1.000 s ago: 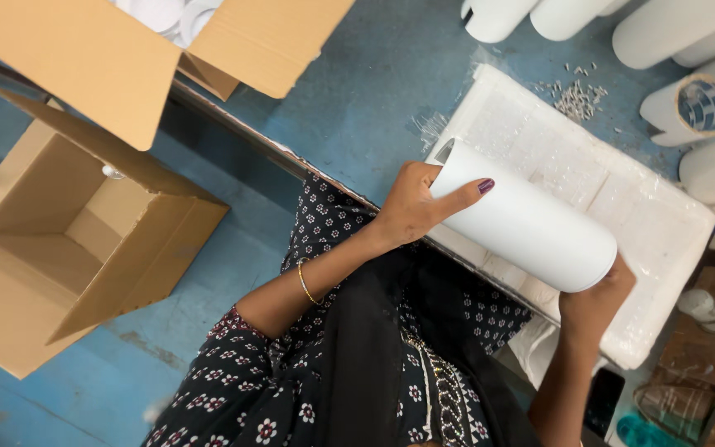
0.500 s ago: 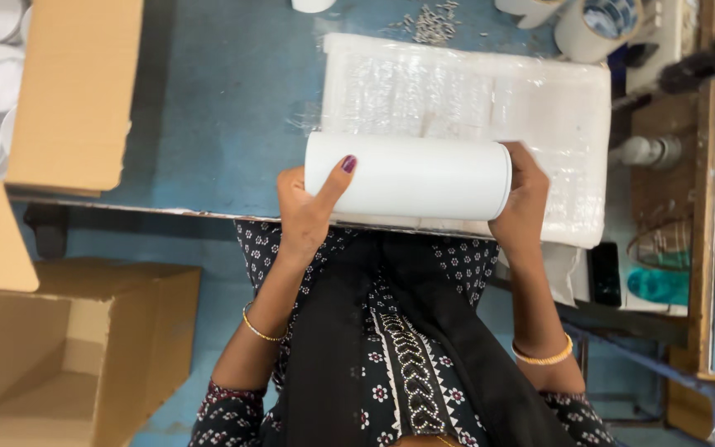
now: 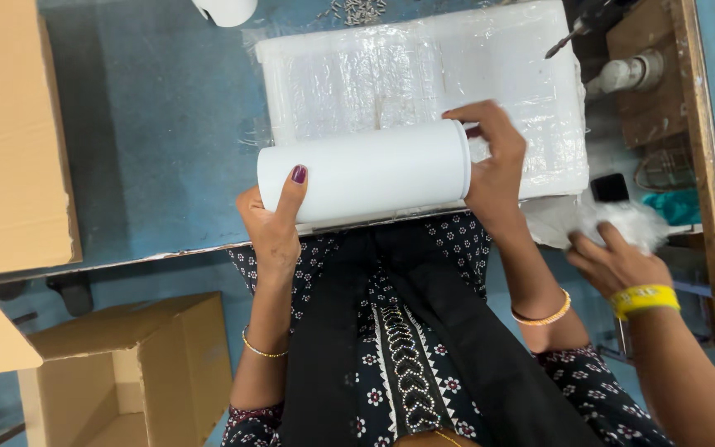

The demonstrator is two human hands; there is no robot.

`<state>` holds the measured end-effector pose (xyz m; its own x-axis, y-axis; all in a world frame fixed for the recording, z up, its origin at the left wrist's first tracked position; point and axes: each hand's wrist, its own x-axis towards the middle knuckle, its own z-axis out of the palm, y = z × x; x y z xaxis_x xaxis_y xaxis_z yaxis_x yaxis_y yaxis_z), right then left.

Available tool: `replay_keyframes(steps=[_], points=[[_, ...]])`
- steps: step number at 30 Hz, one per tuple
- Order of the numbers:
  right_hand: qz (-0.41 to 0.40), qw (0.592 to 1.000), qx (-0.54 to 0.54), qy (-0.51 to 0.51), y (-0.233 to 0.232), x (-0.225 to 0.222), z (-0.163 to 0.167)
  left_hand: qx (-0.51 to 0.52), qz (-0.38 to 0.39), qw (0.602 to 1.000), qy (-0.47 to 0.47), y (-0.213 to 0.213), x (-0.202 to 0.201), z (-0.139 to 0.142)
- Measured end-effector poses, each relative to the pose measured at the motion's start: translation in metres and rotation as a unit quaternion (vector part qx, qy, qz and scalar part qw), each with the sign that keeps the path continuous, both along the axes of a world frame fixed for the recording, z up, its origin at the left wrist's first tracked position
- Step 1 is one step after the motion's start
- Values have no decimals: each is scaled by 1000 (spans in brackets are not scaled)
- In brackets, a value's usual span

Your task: The person places a white cylindrical lamp housing on a foam pad, uses a green cordless drill to drive screws into the top cap, then removes the cap and sets it aside. The person picks up another lamp housing, places it on the pad, and reaches for a cap from a nearby box.

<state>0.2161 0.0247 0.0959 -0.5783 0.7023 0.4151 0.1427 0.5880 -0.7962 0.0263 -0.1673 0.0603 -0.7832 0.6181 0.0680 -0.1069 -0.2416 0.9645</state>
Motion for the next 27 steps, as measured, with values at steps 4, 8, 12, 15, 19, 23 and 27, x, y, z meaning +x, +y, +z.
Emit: replay_keyframes(steps=[4, 8, 12, 15, 19, 23, 27], points=[[12, 999, 18, 30, 7, 1, 1, -16, 24, 999, 13, 1, -2, -3], [83, 959, -266, -44, 16, -9, -10, -12, 29, 999, 23, -1, -9, -5], [58, 976, -210, -6, 13, -8, -17, -10, 28, 1000, -8, -1, -9, -7], [8, 996, -91, 2, 11, -6, -12, -7, 22, 999, -25, 2, -8, -6], [10, 998, -21, 60, 6, -10, -1, 40, 5, 996, -75, 6, -12, 1], [-29, 997, 43, 58, -5, -9, 9, 40, -26, 988, -150, 5, -17, 12], [-43, 986, 160, 32, -17, 1, 26, -12, -79, 973, -216, 7, -30, 18]])
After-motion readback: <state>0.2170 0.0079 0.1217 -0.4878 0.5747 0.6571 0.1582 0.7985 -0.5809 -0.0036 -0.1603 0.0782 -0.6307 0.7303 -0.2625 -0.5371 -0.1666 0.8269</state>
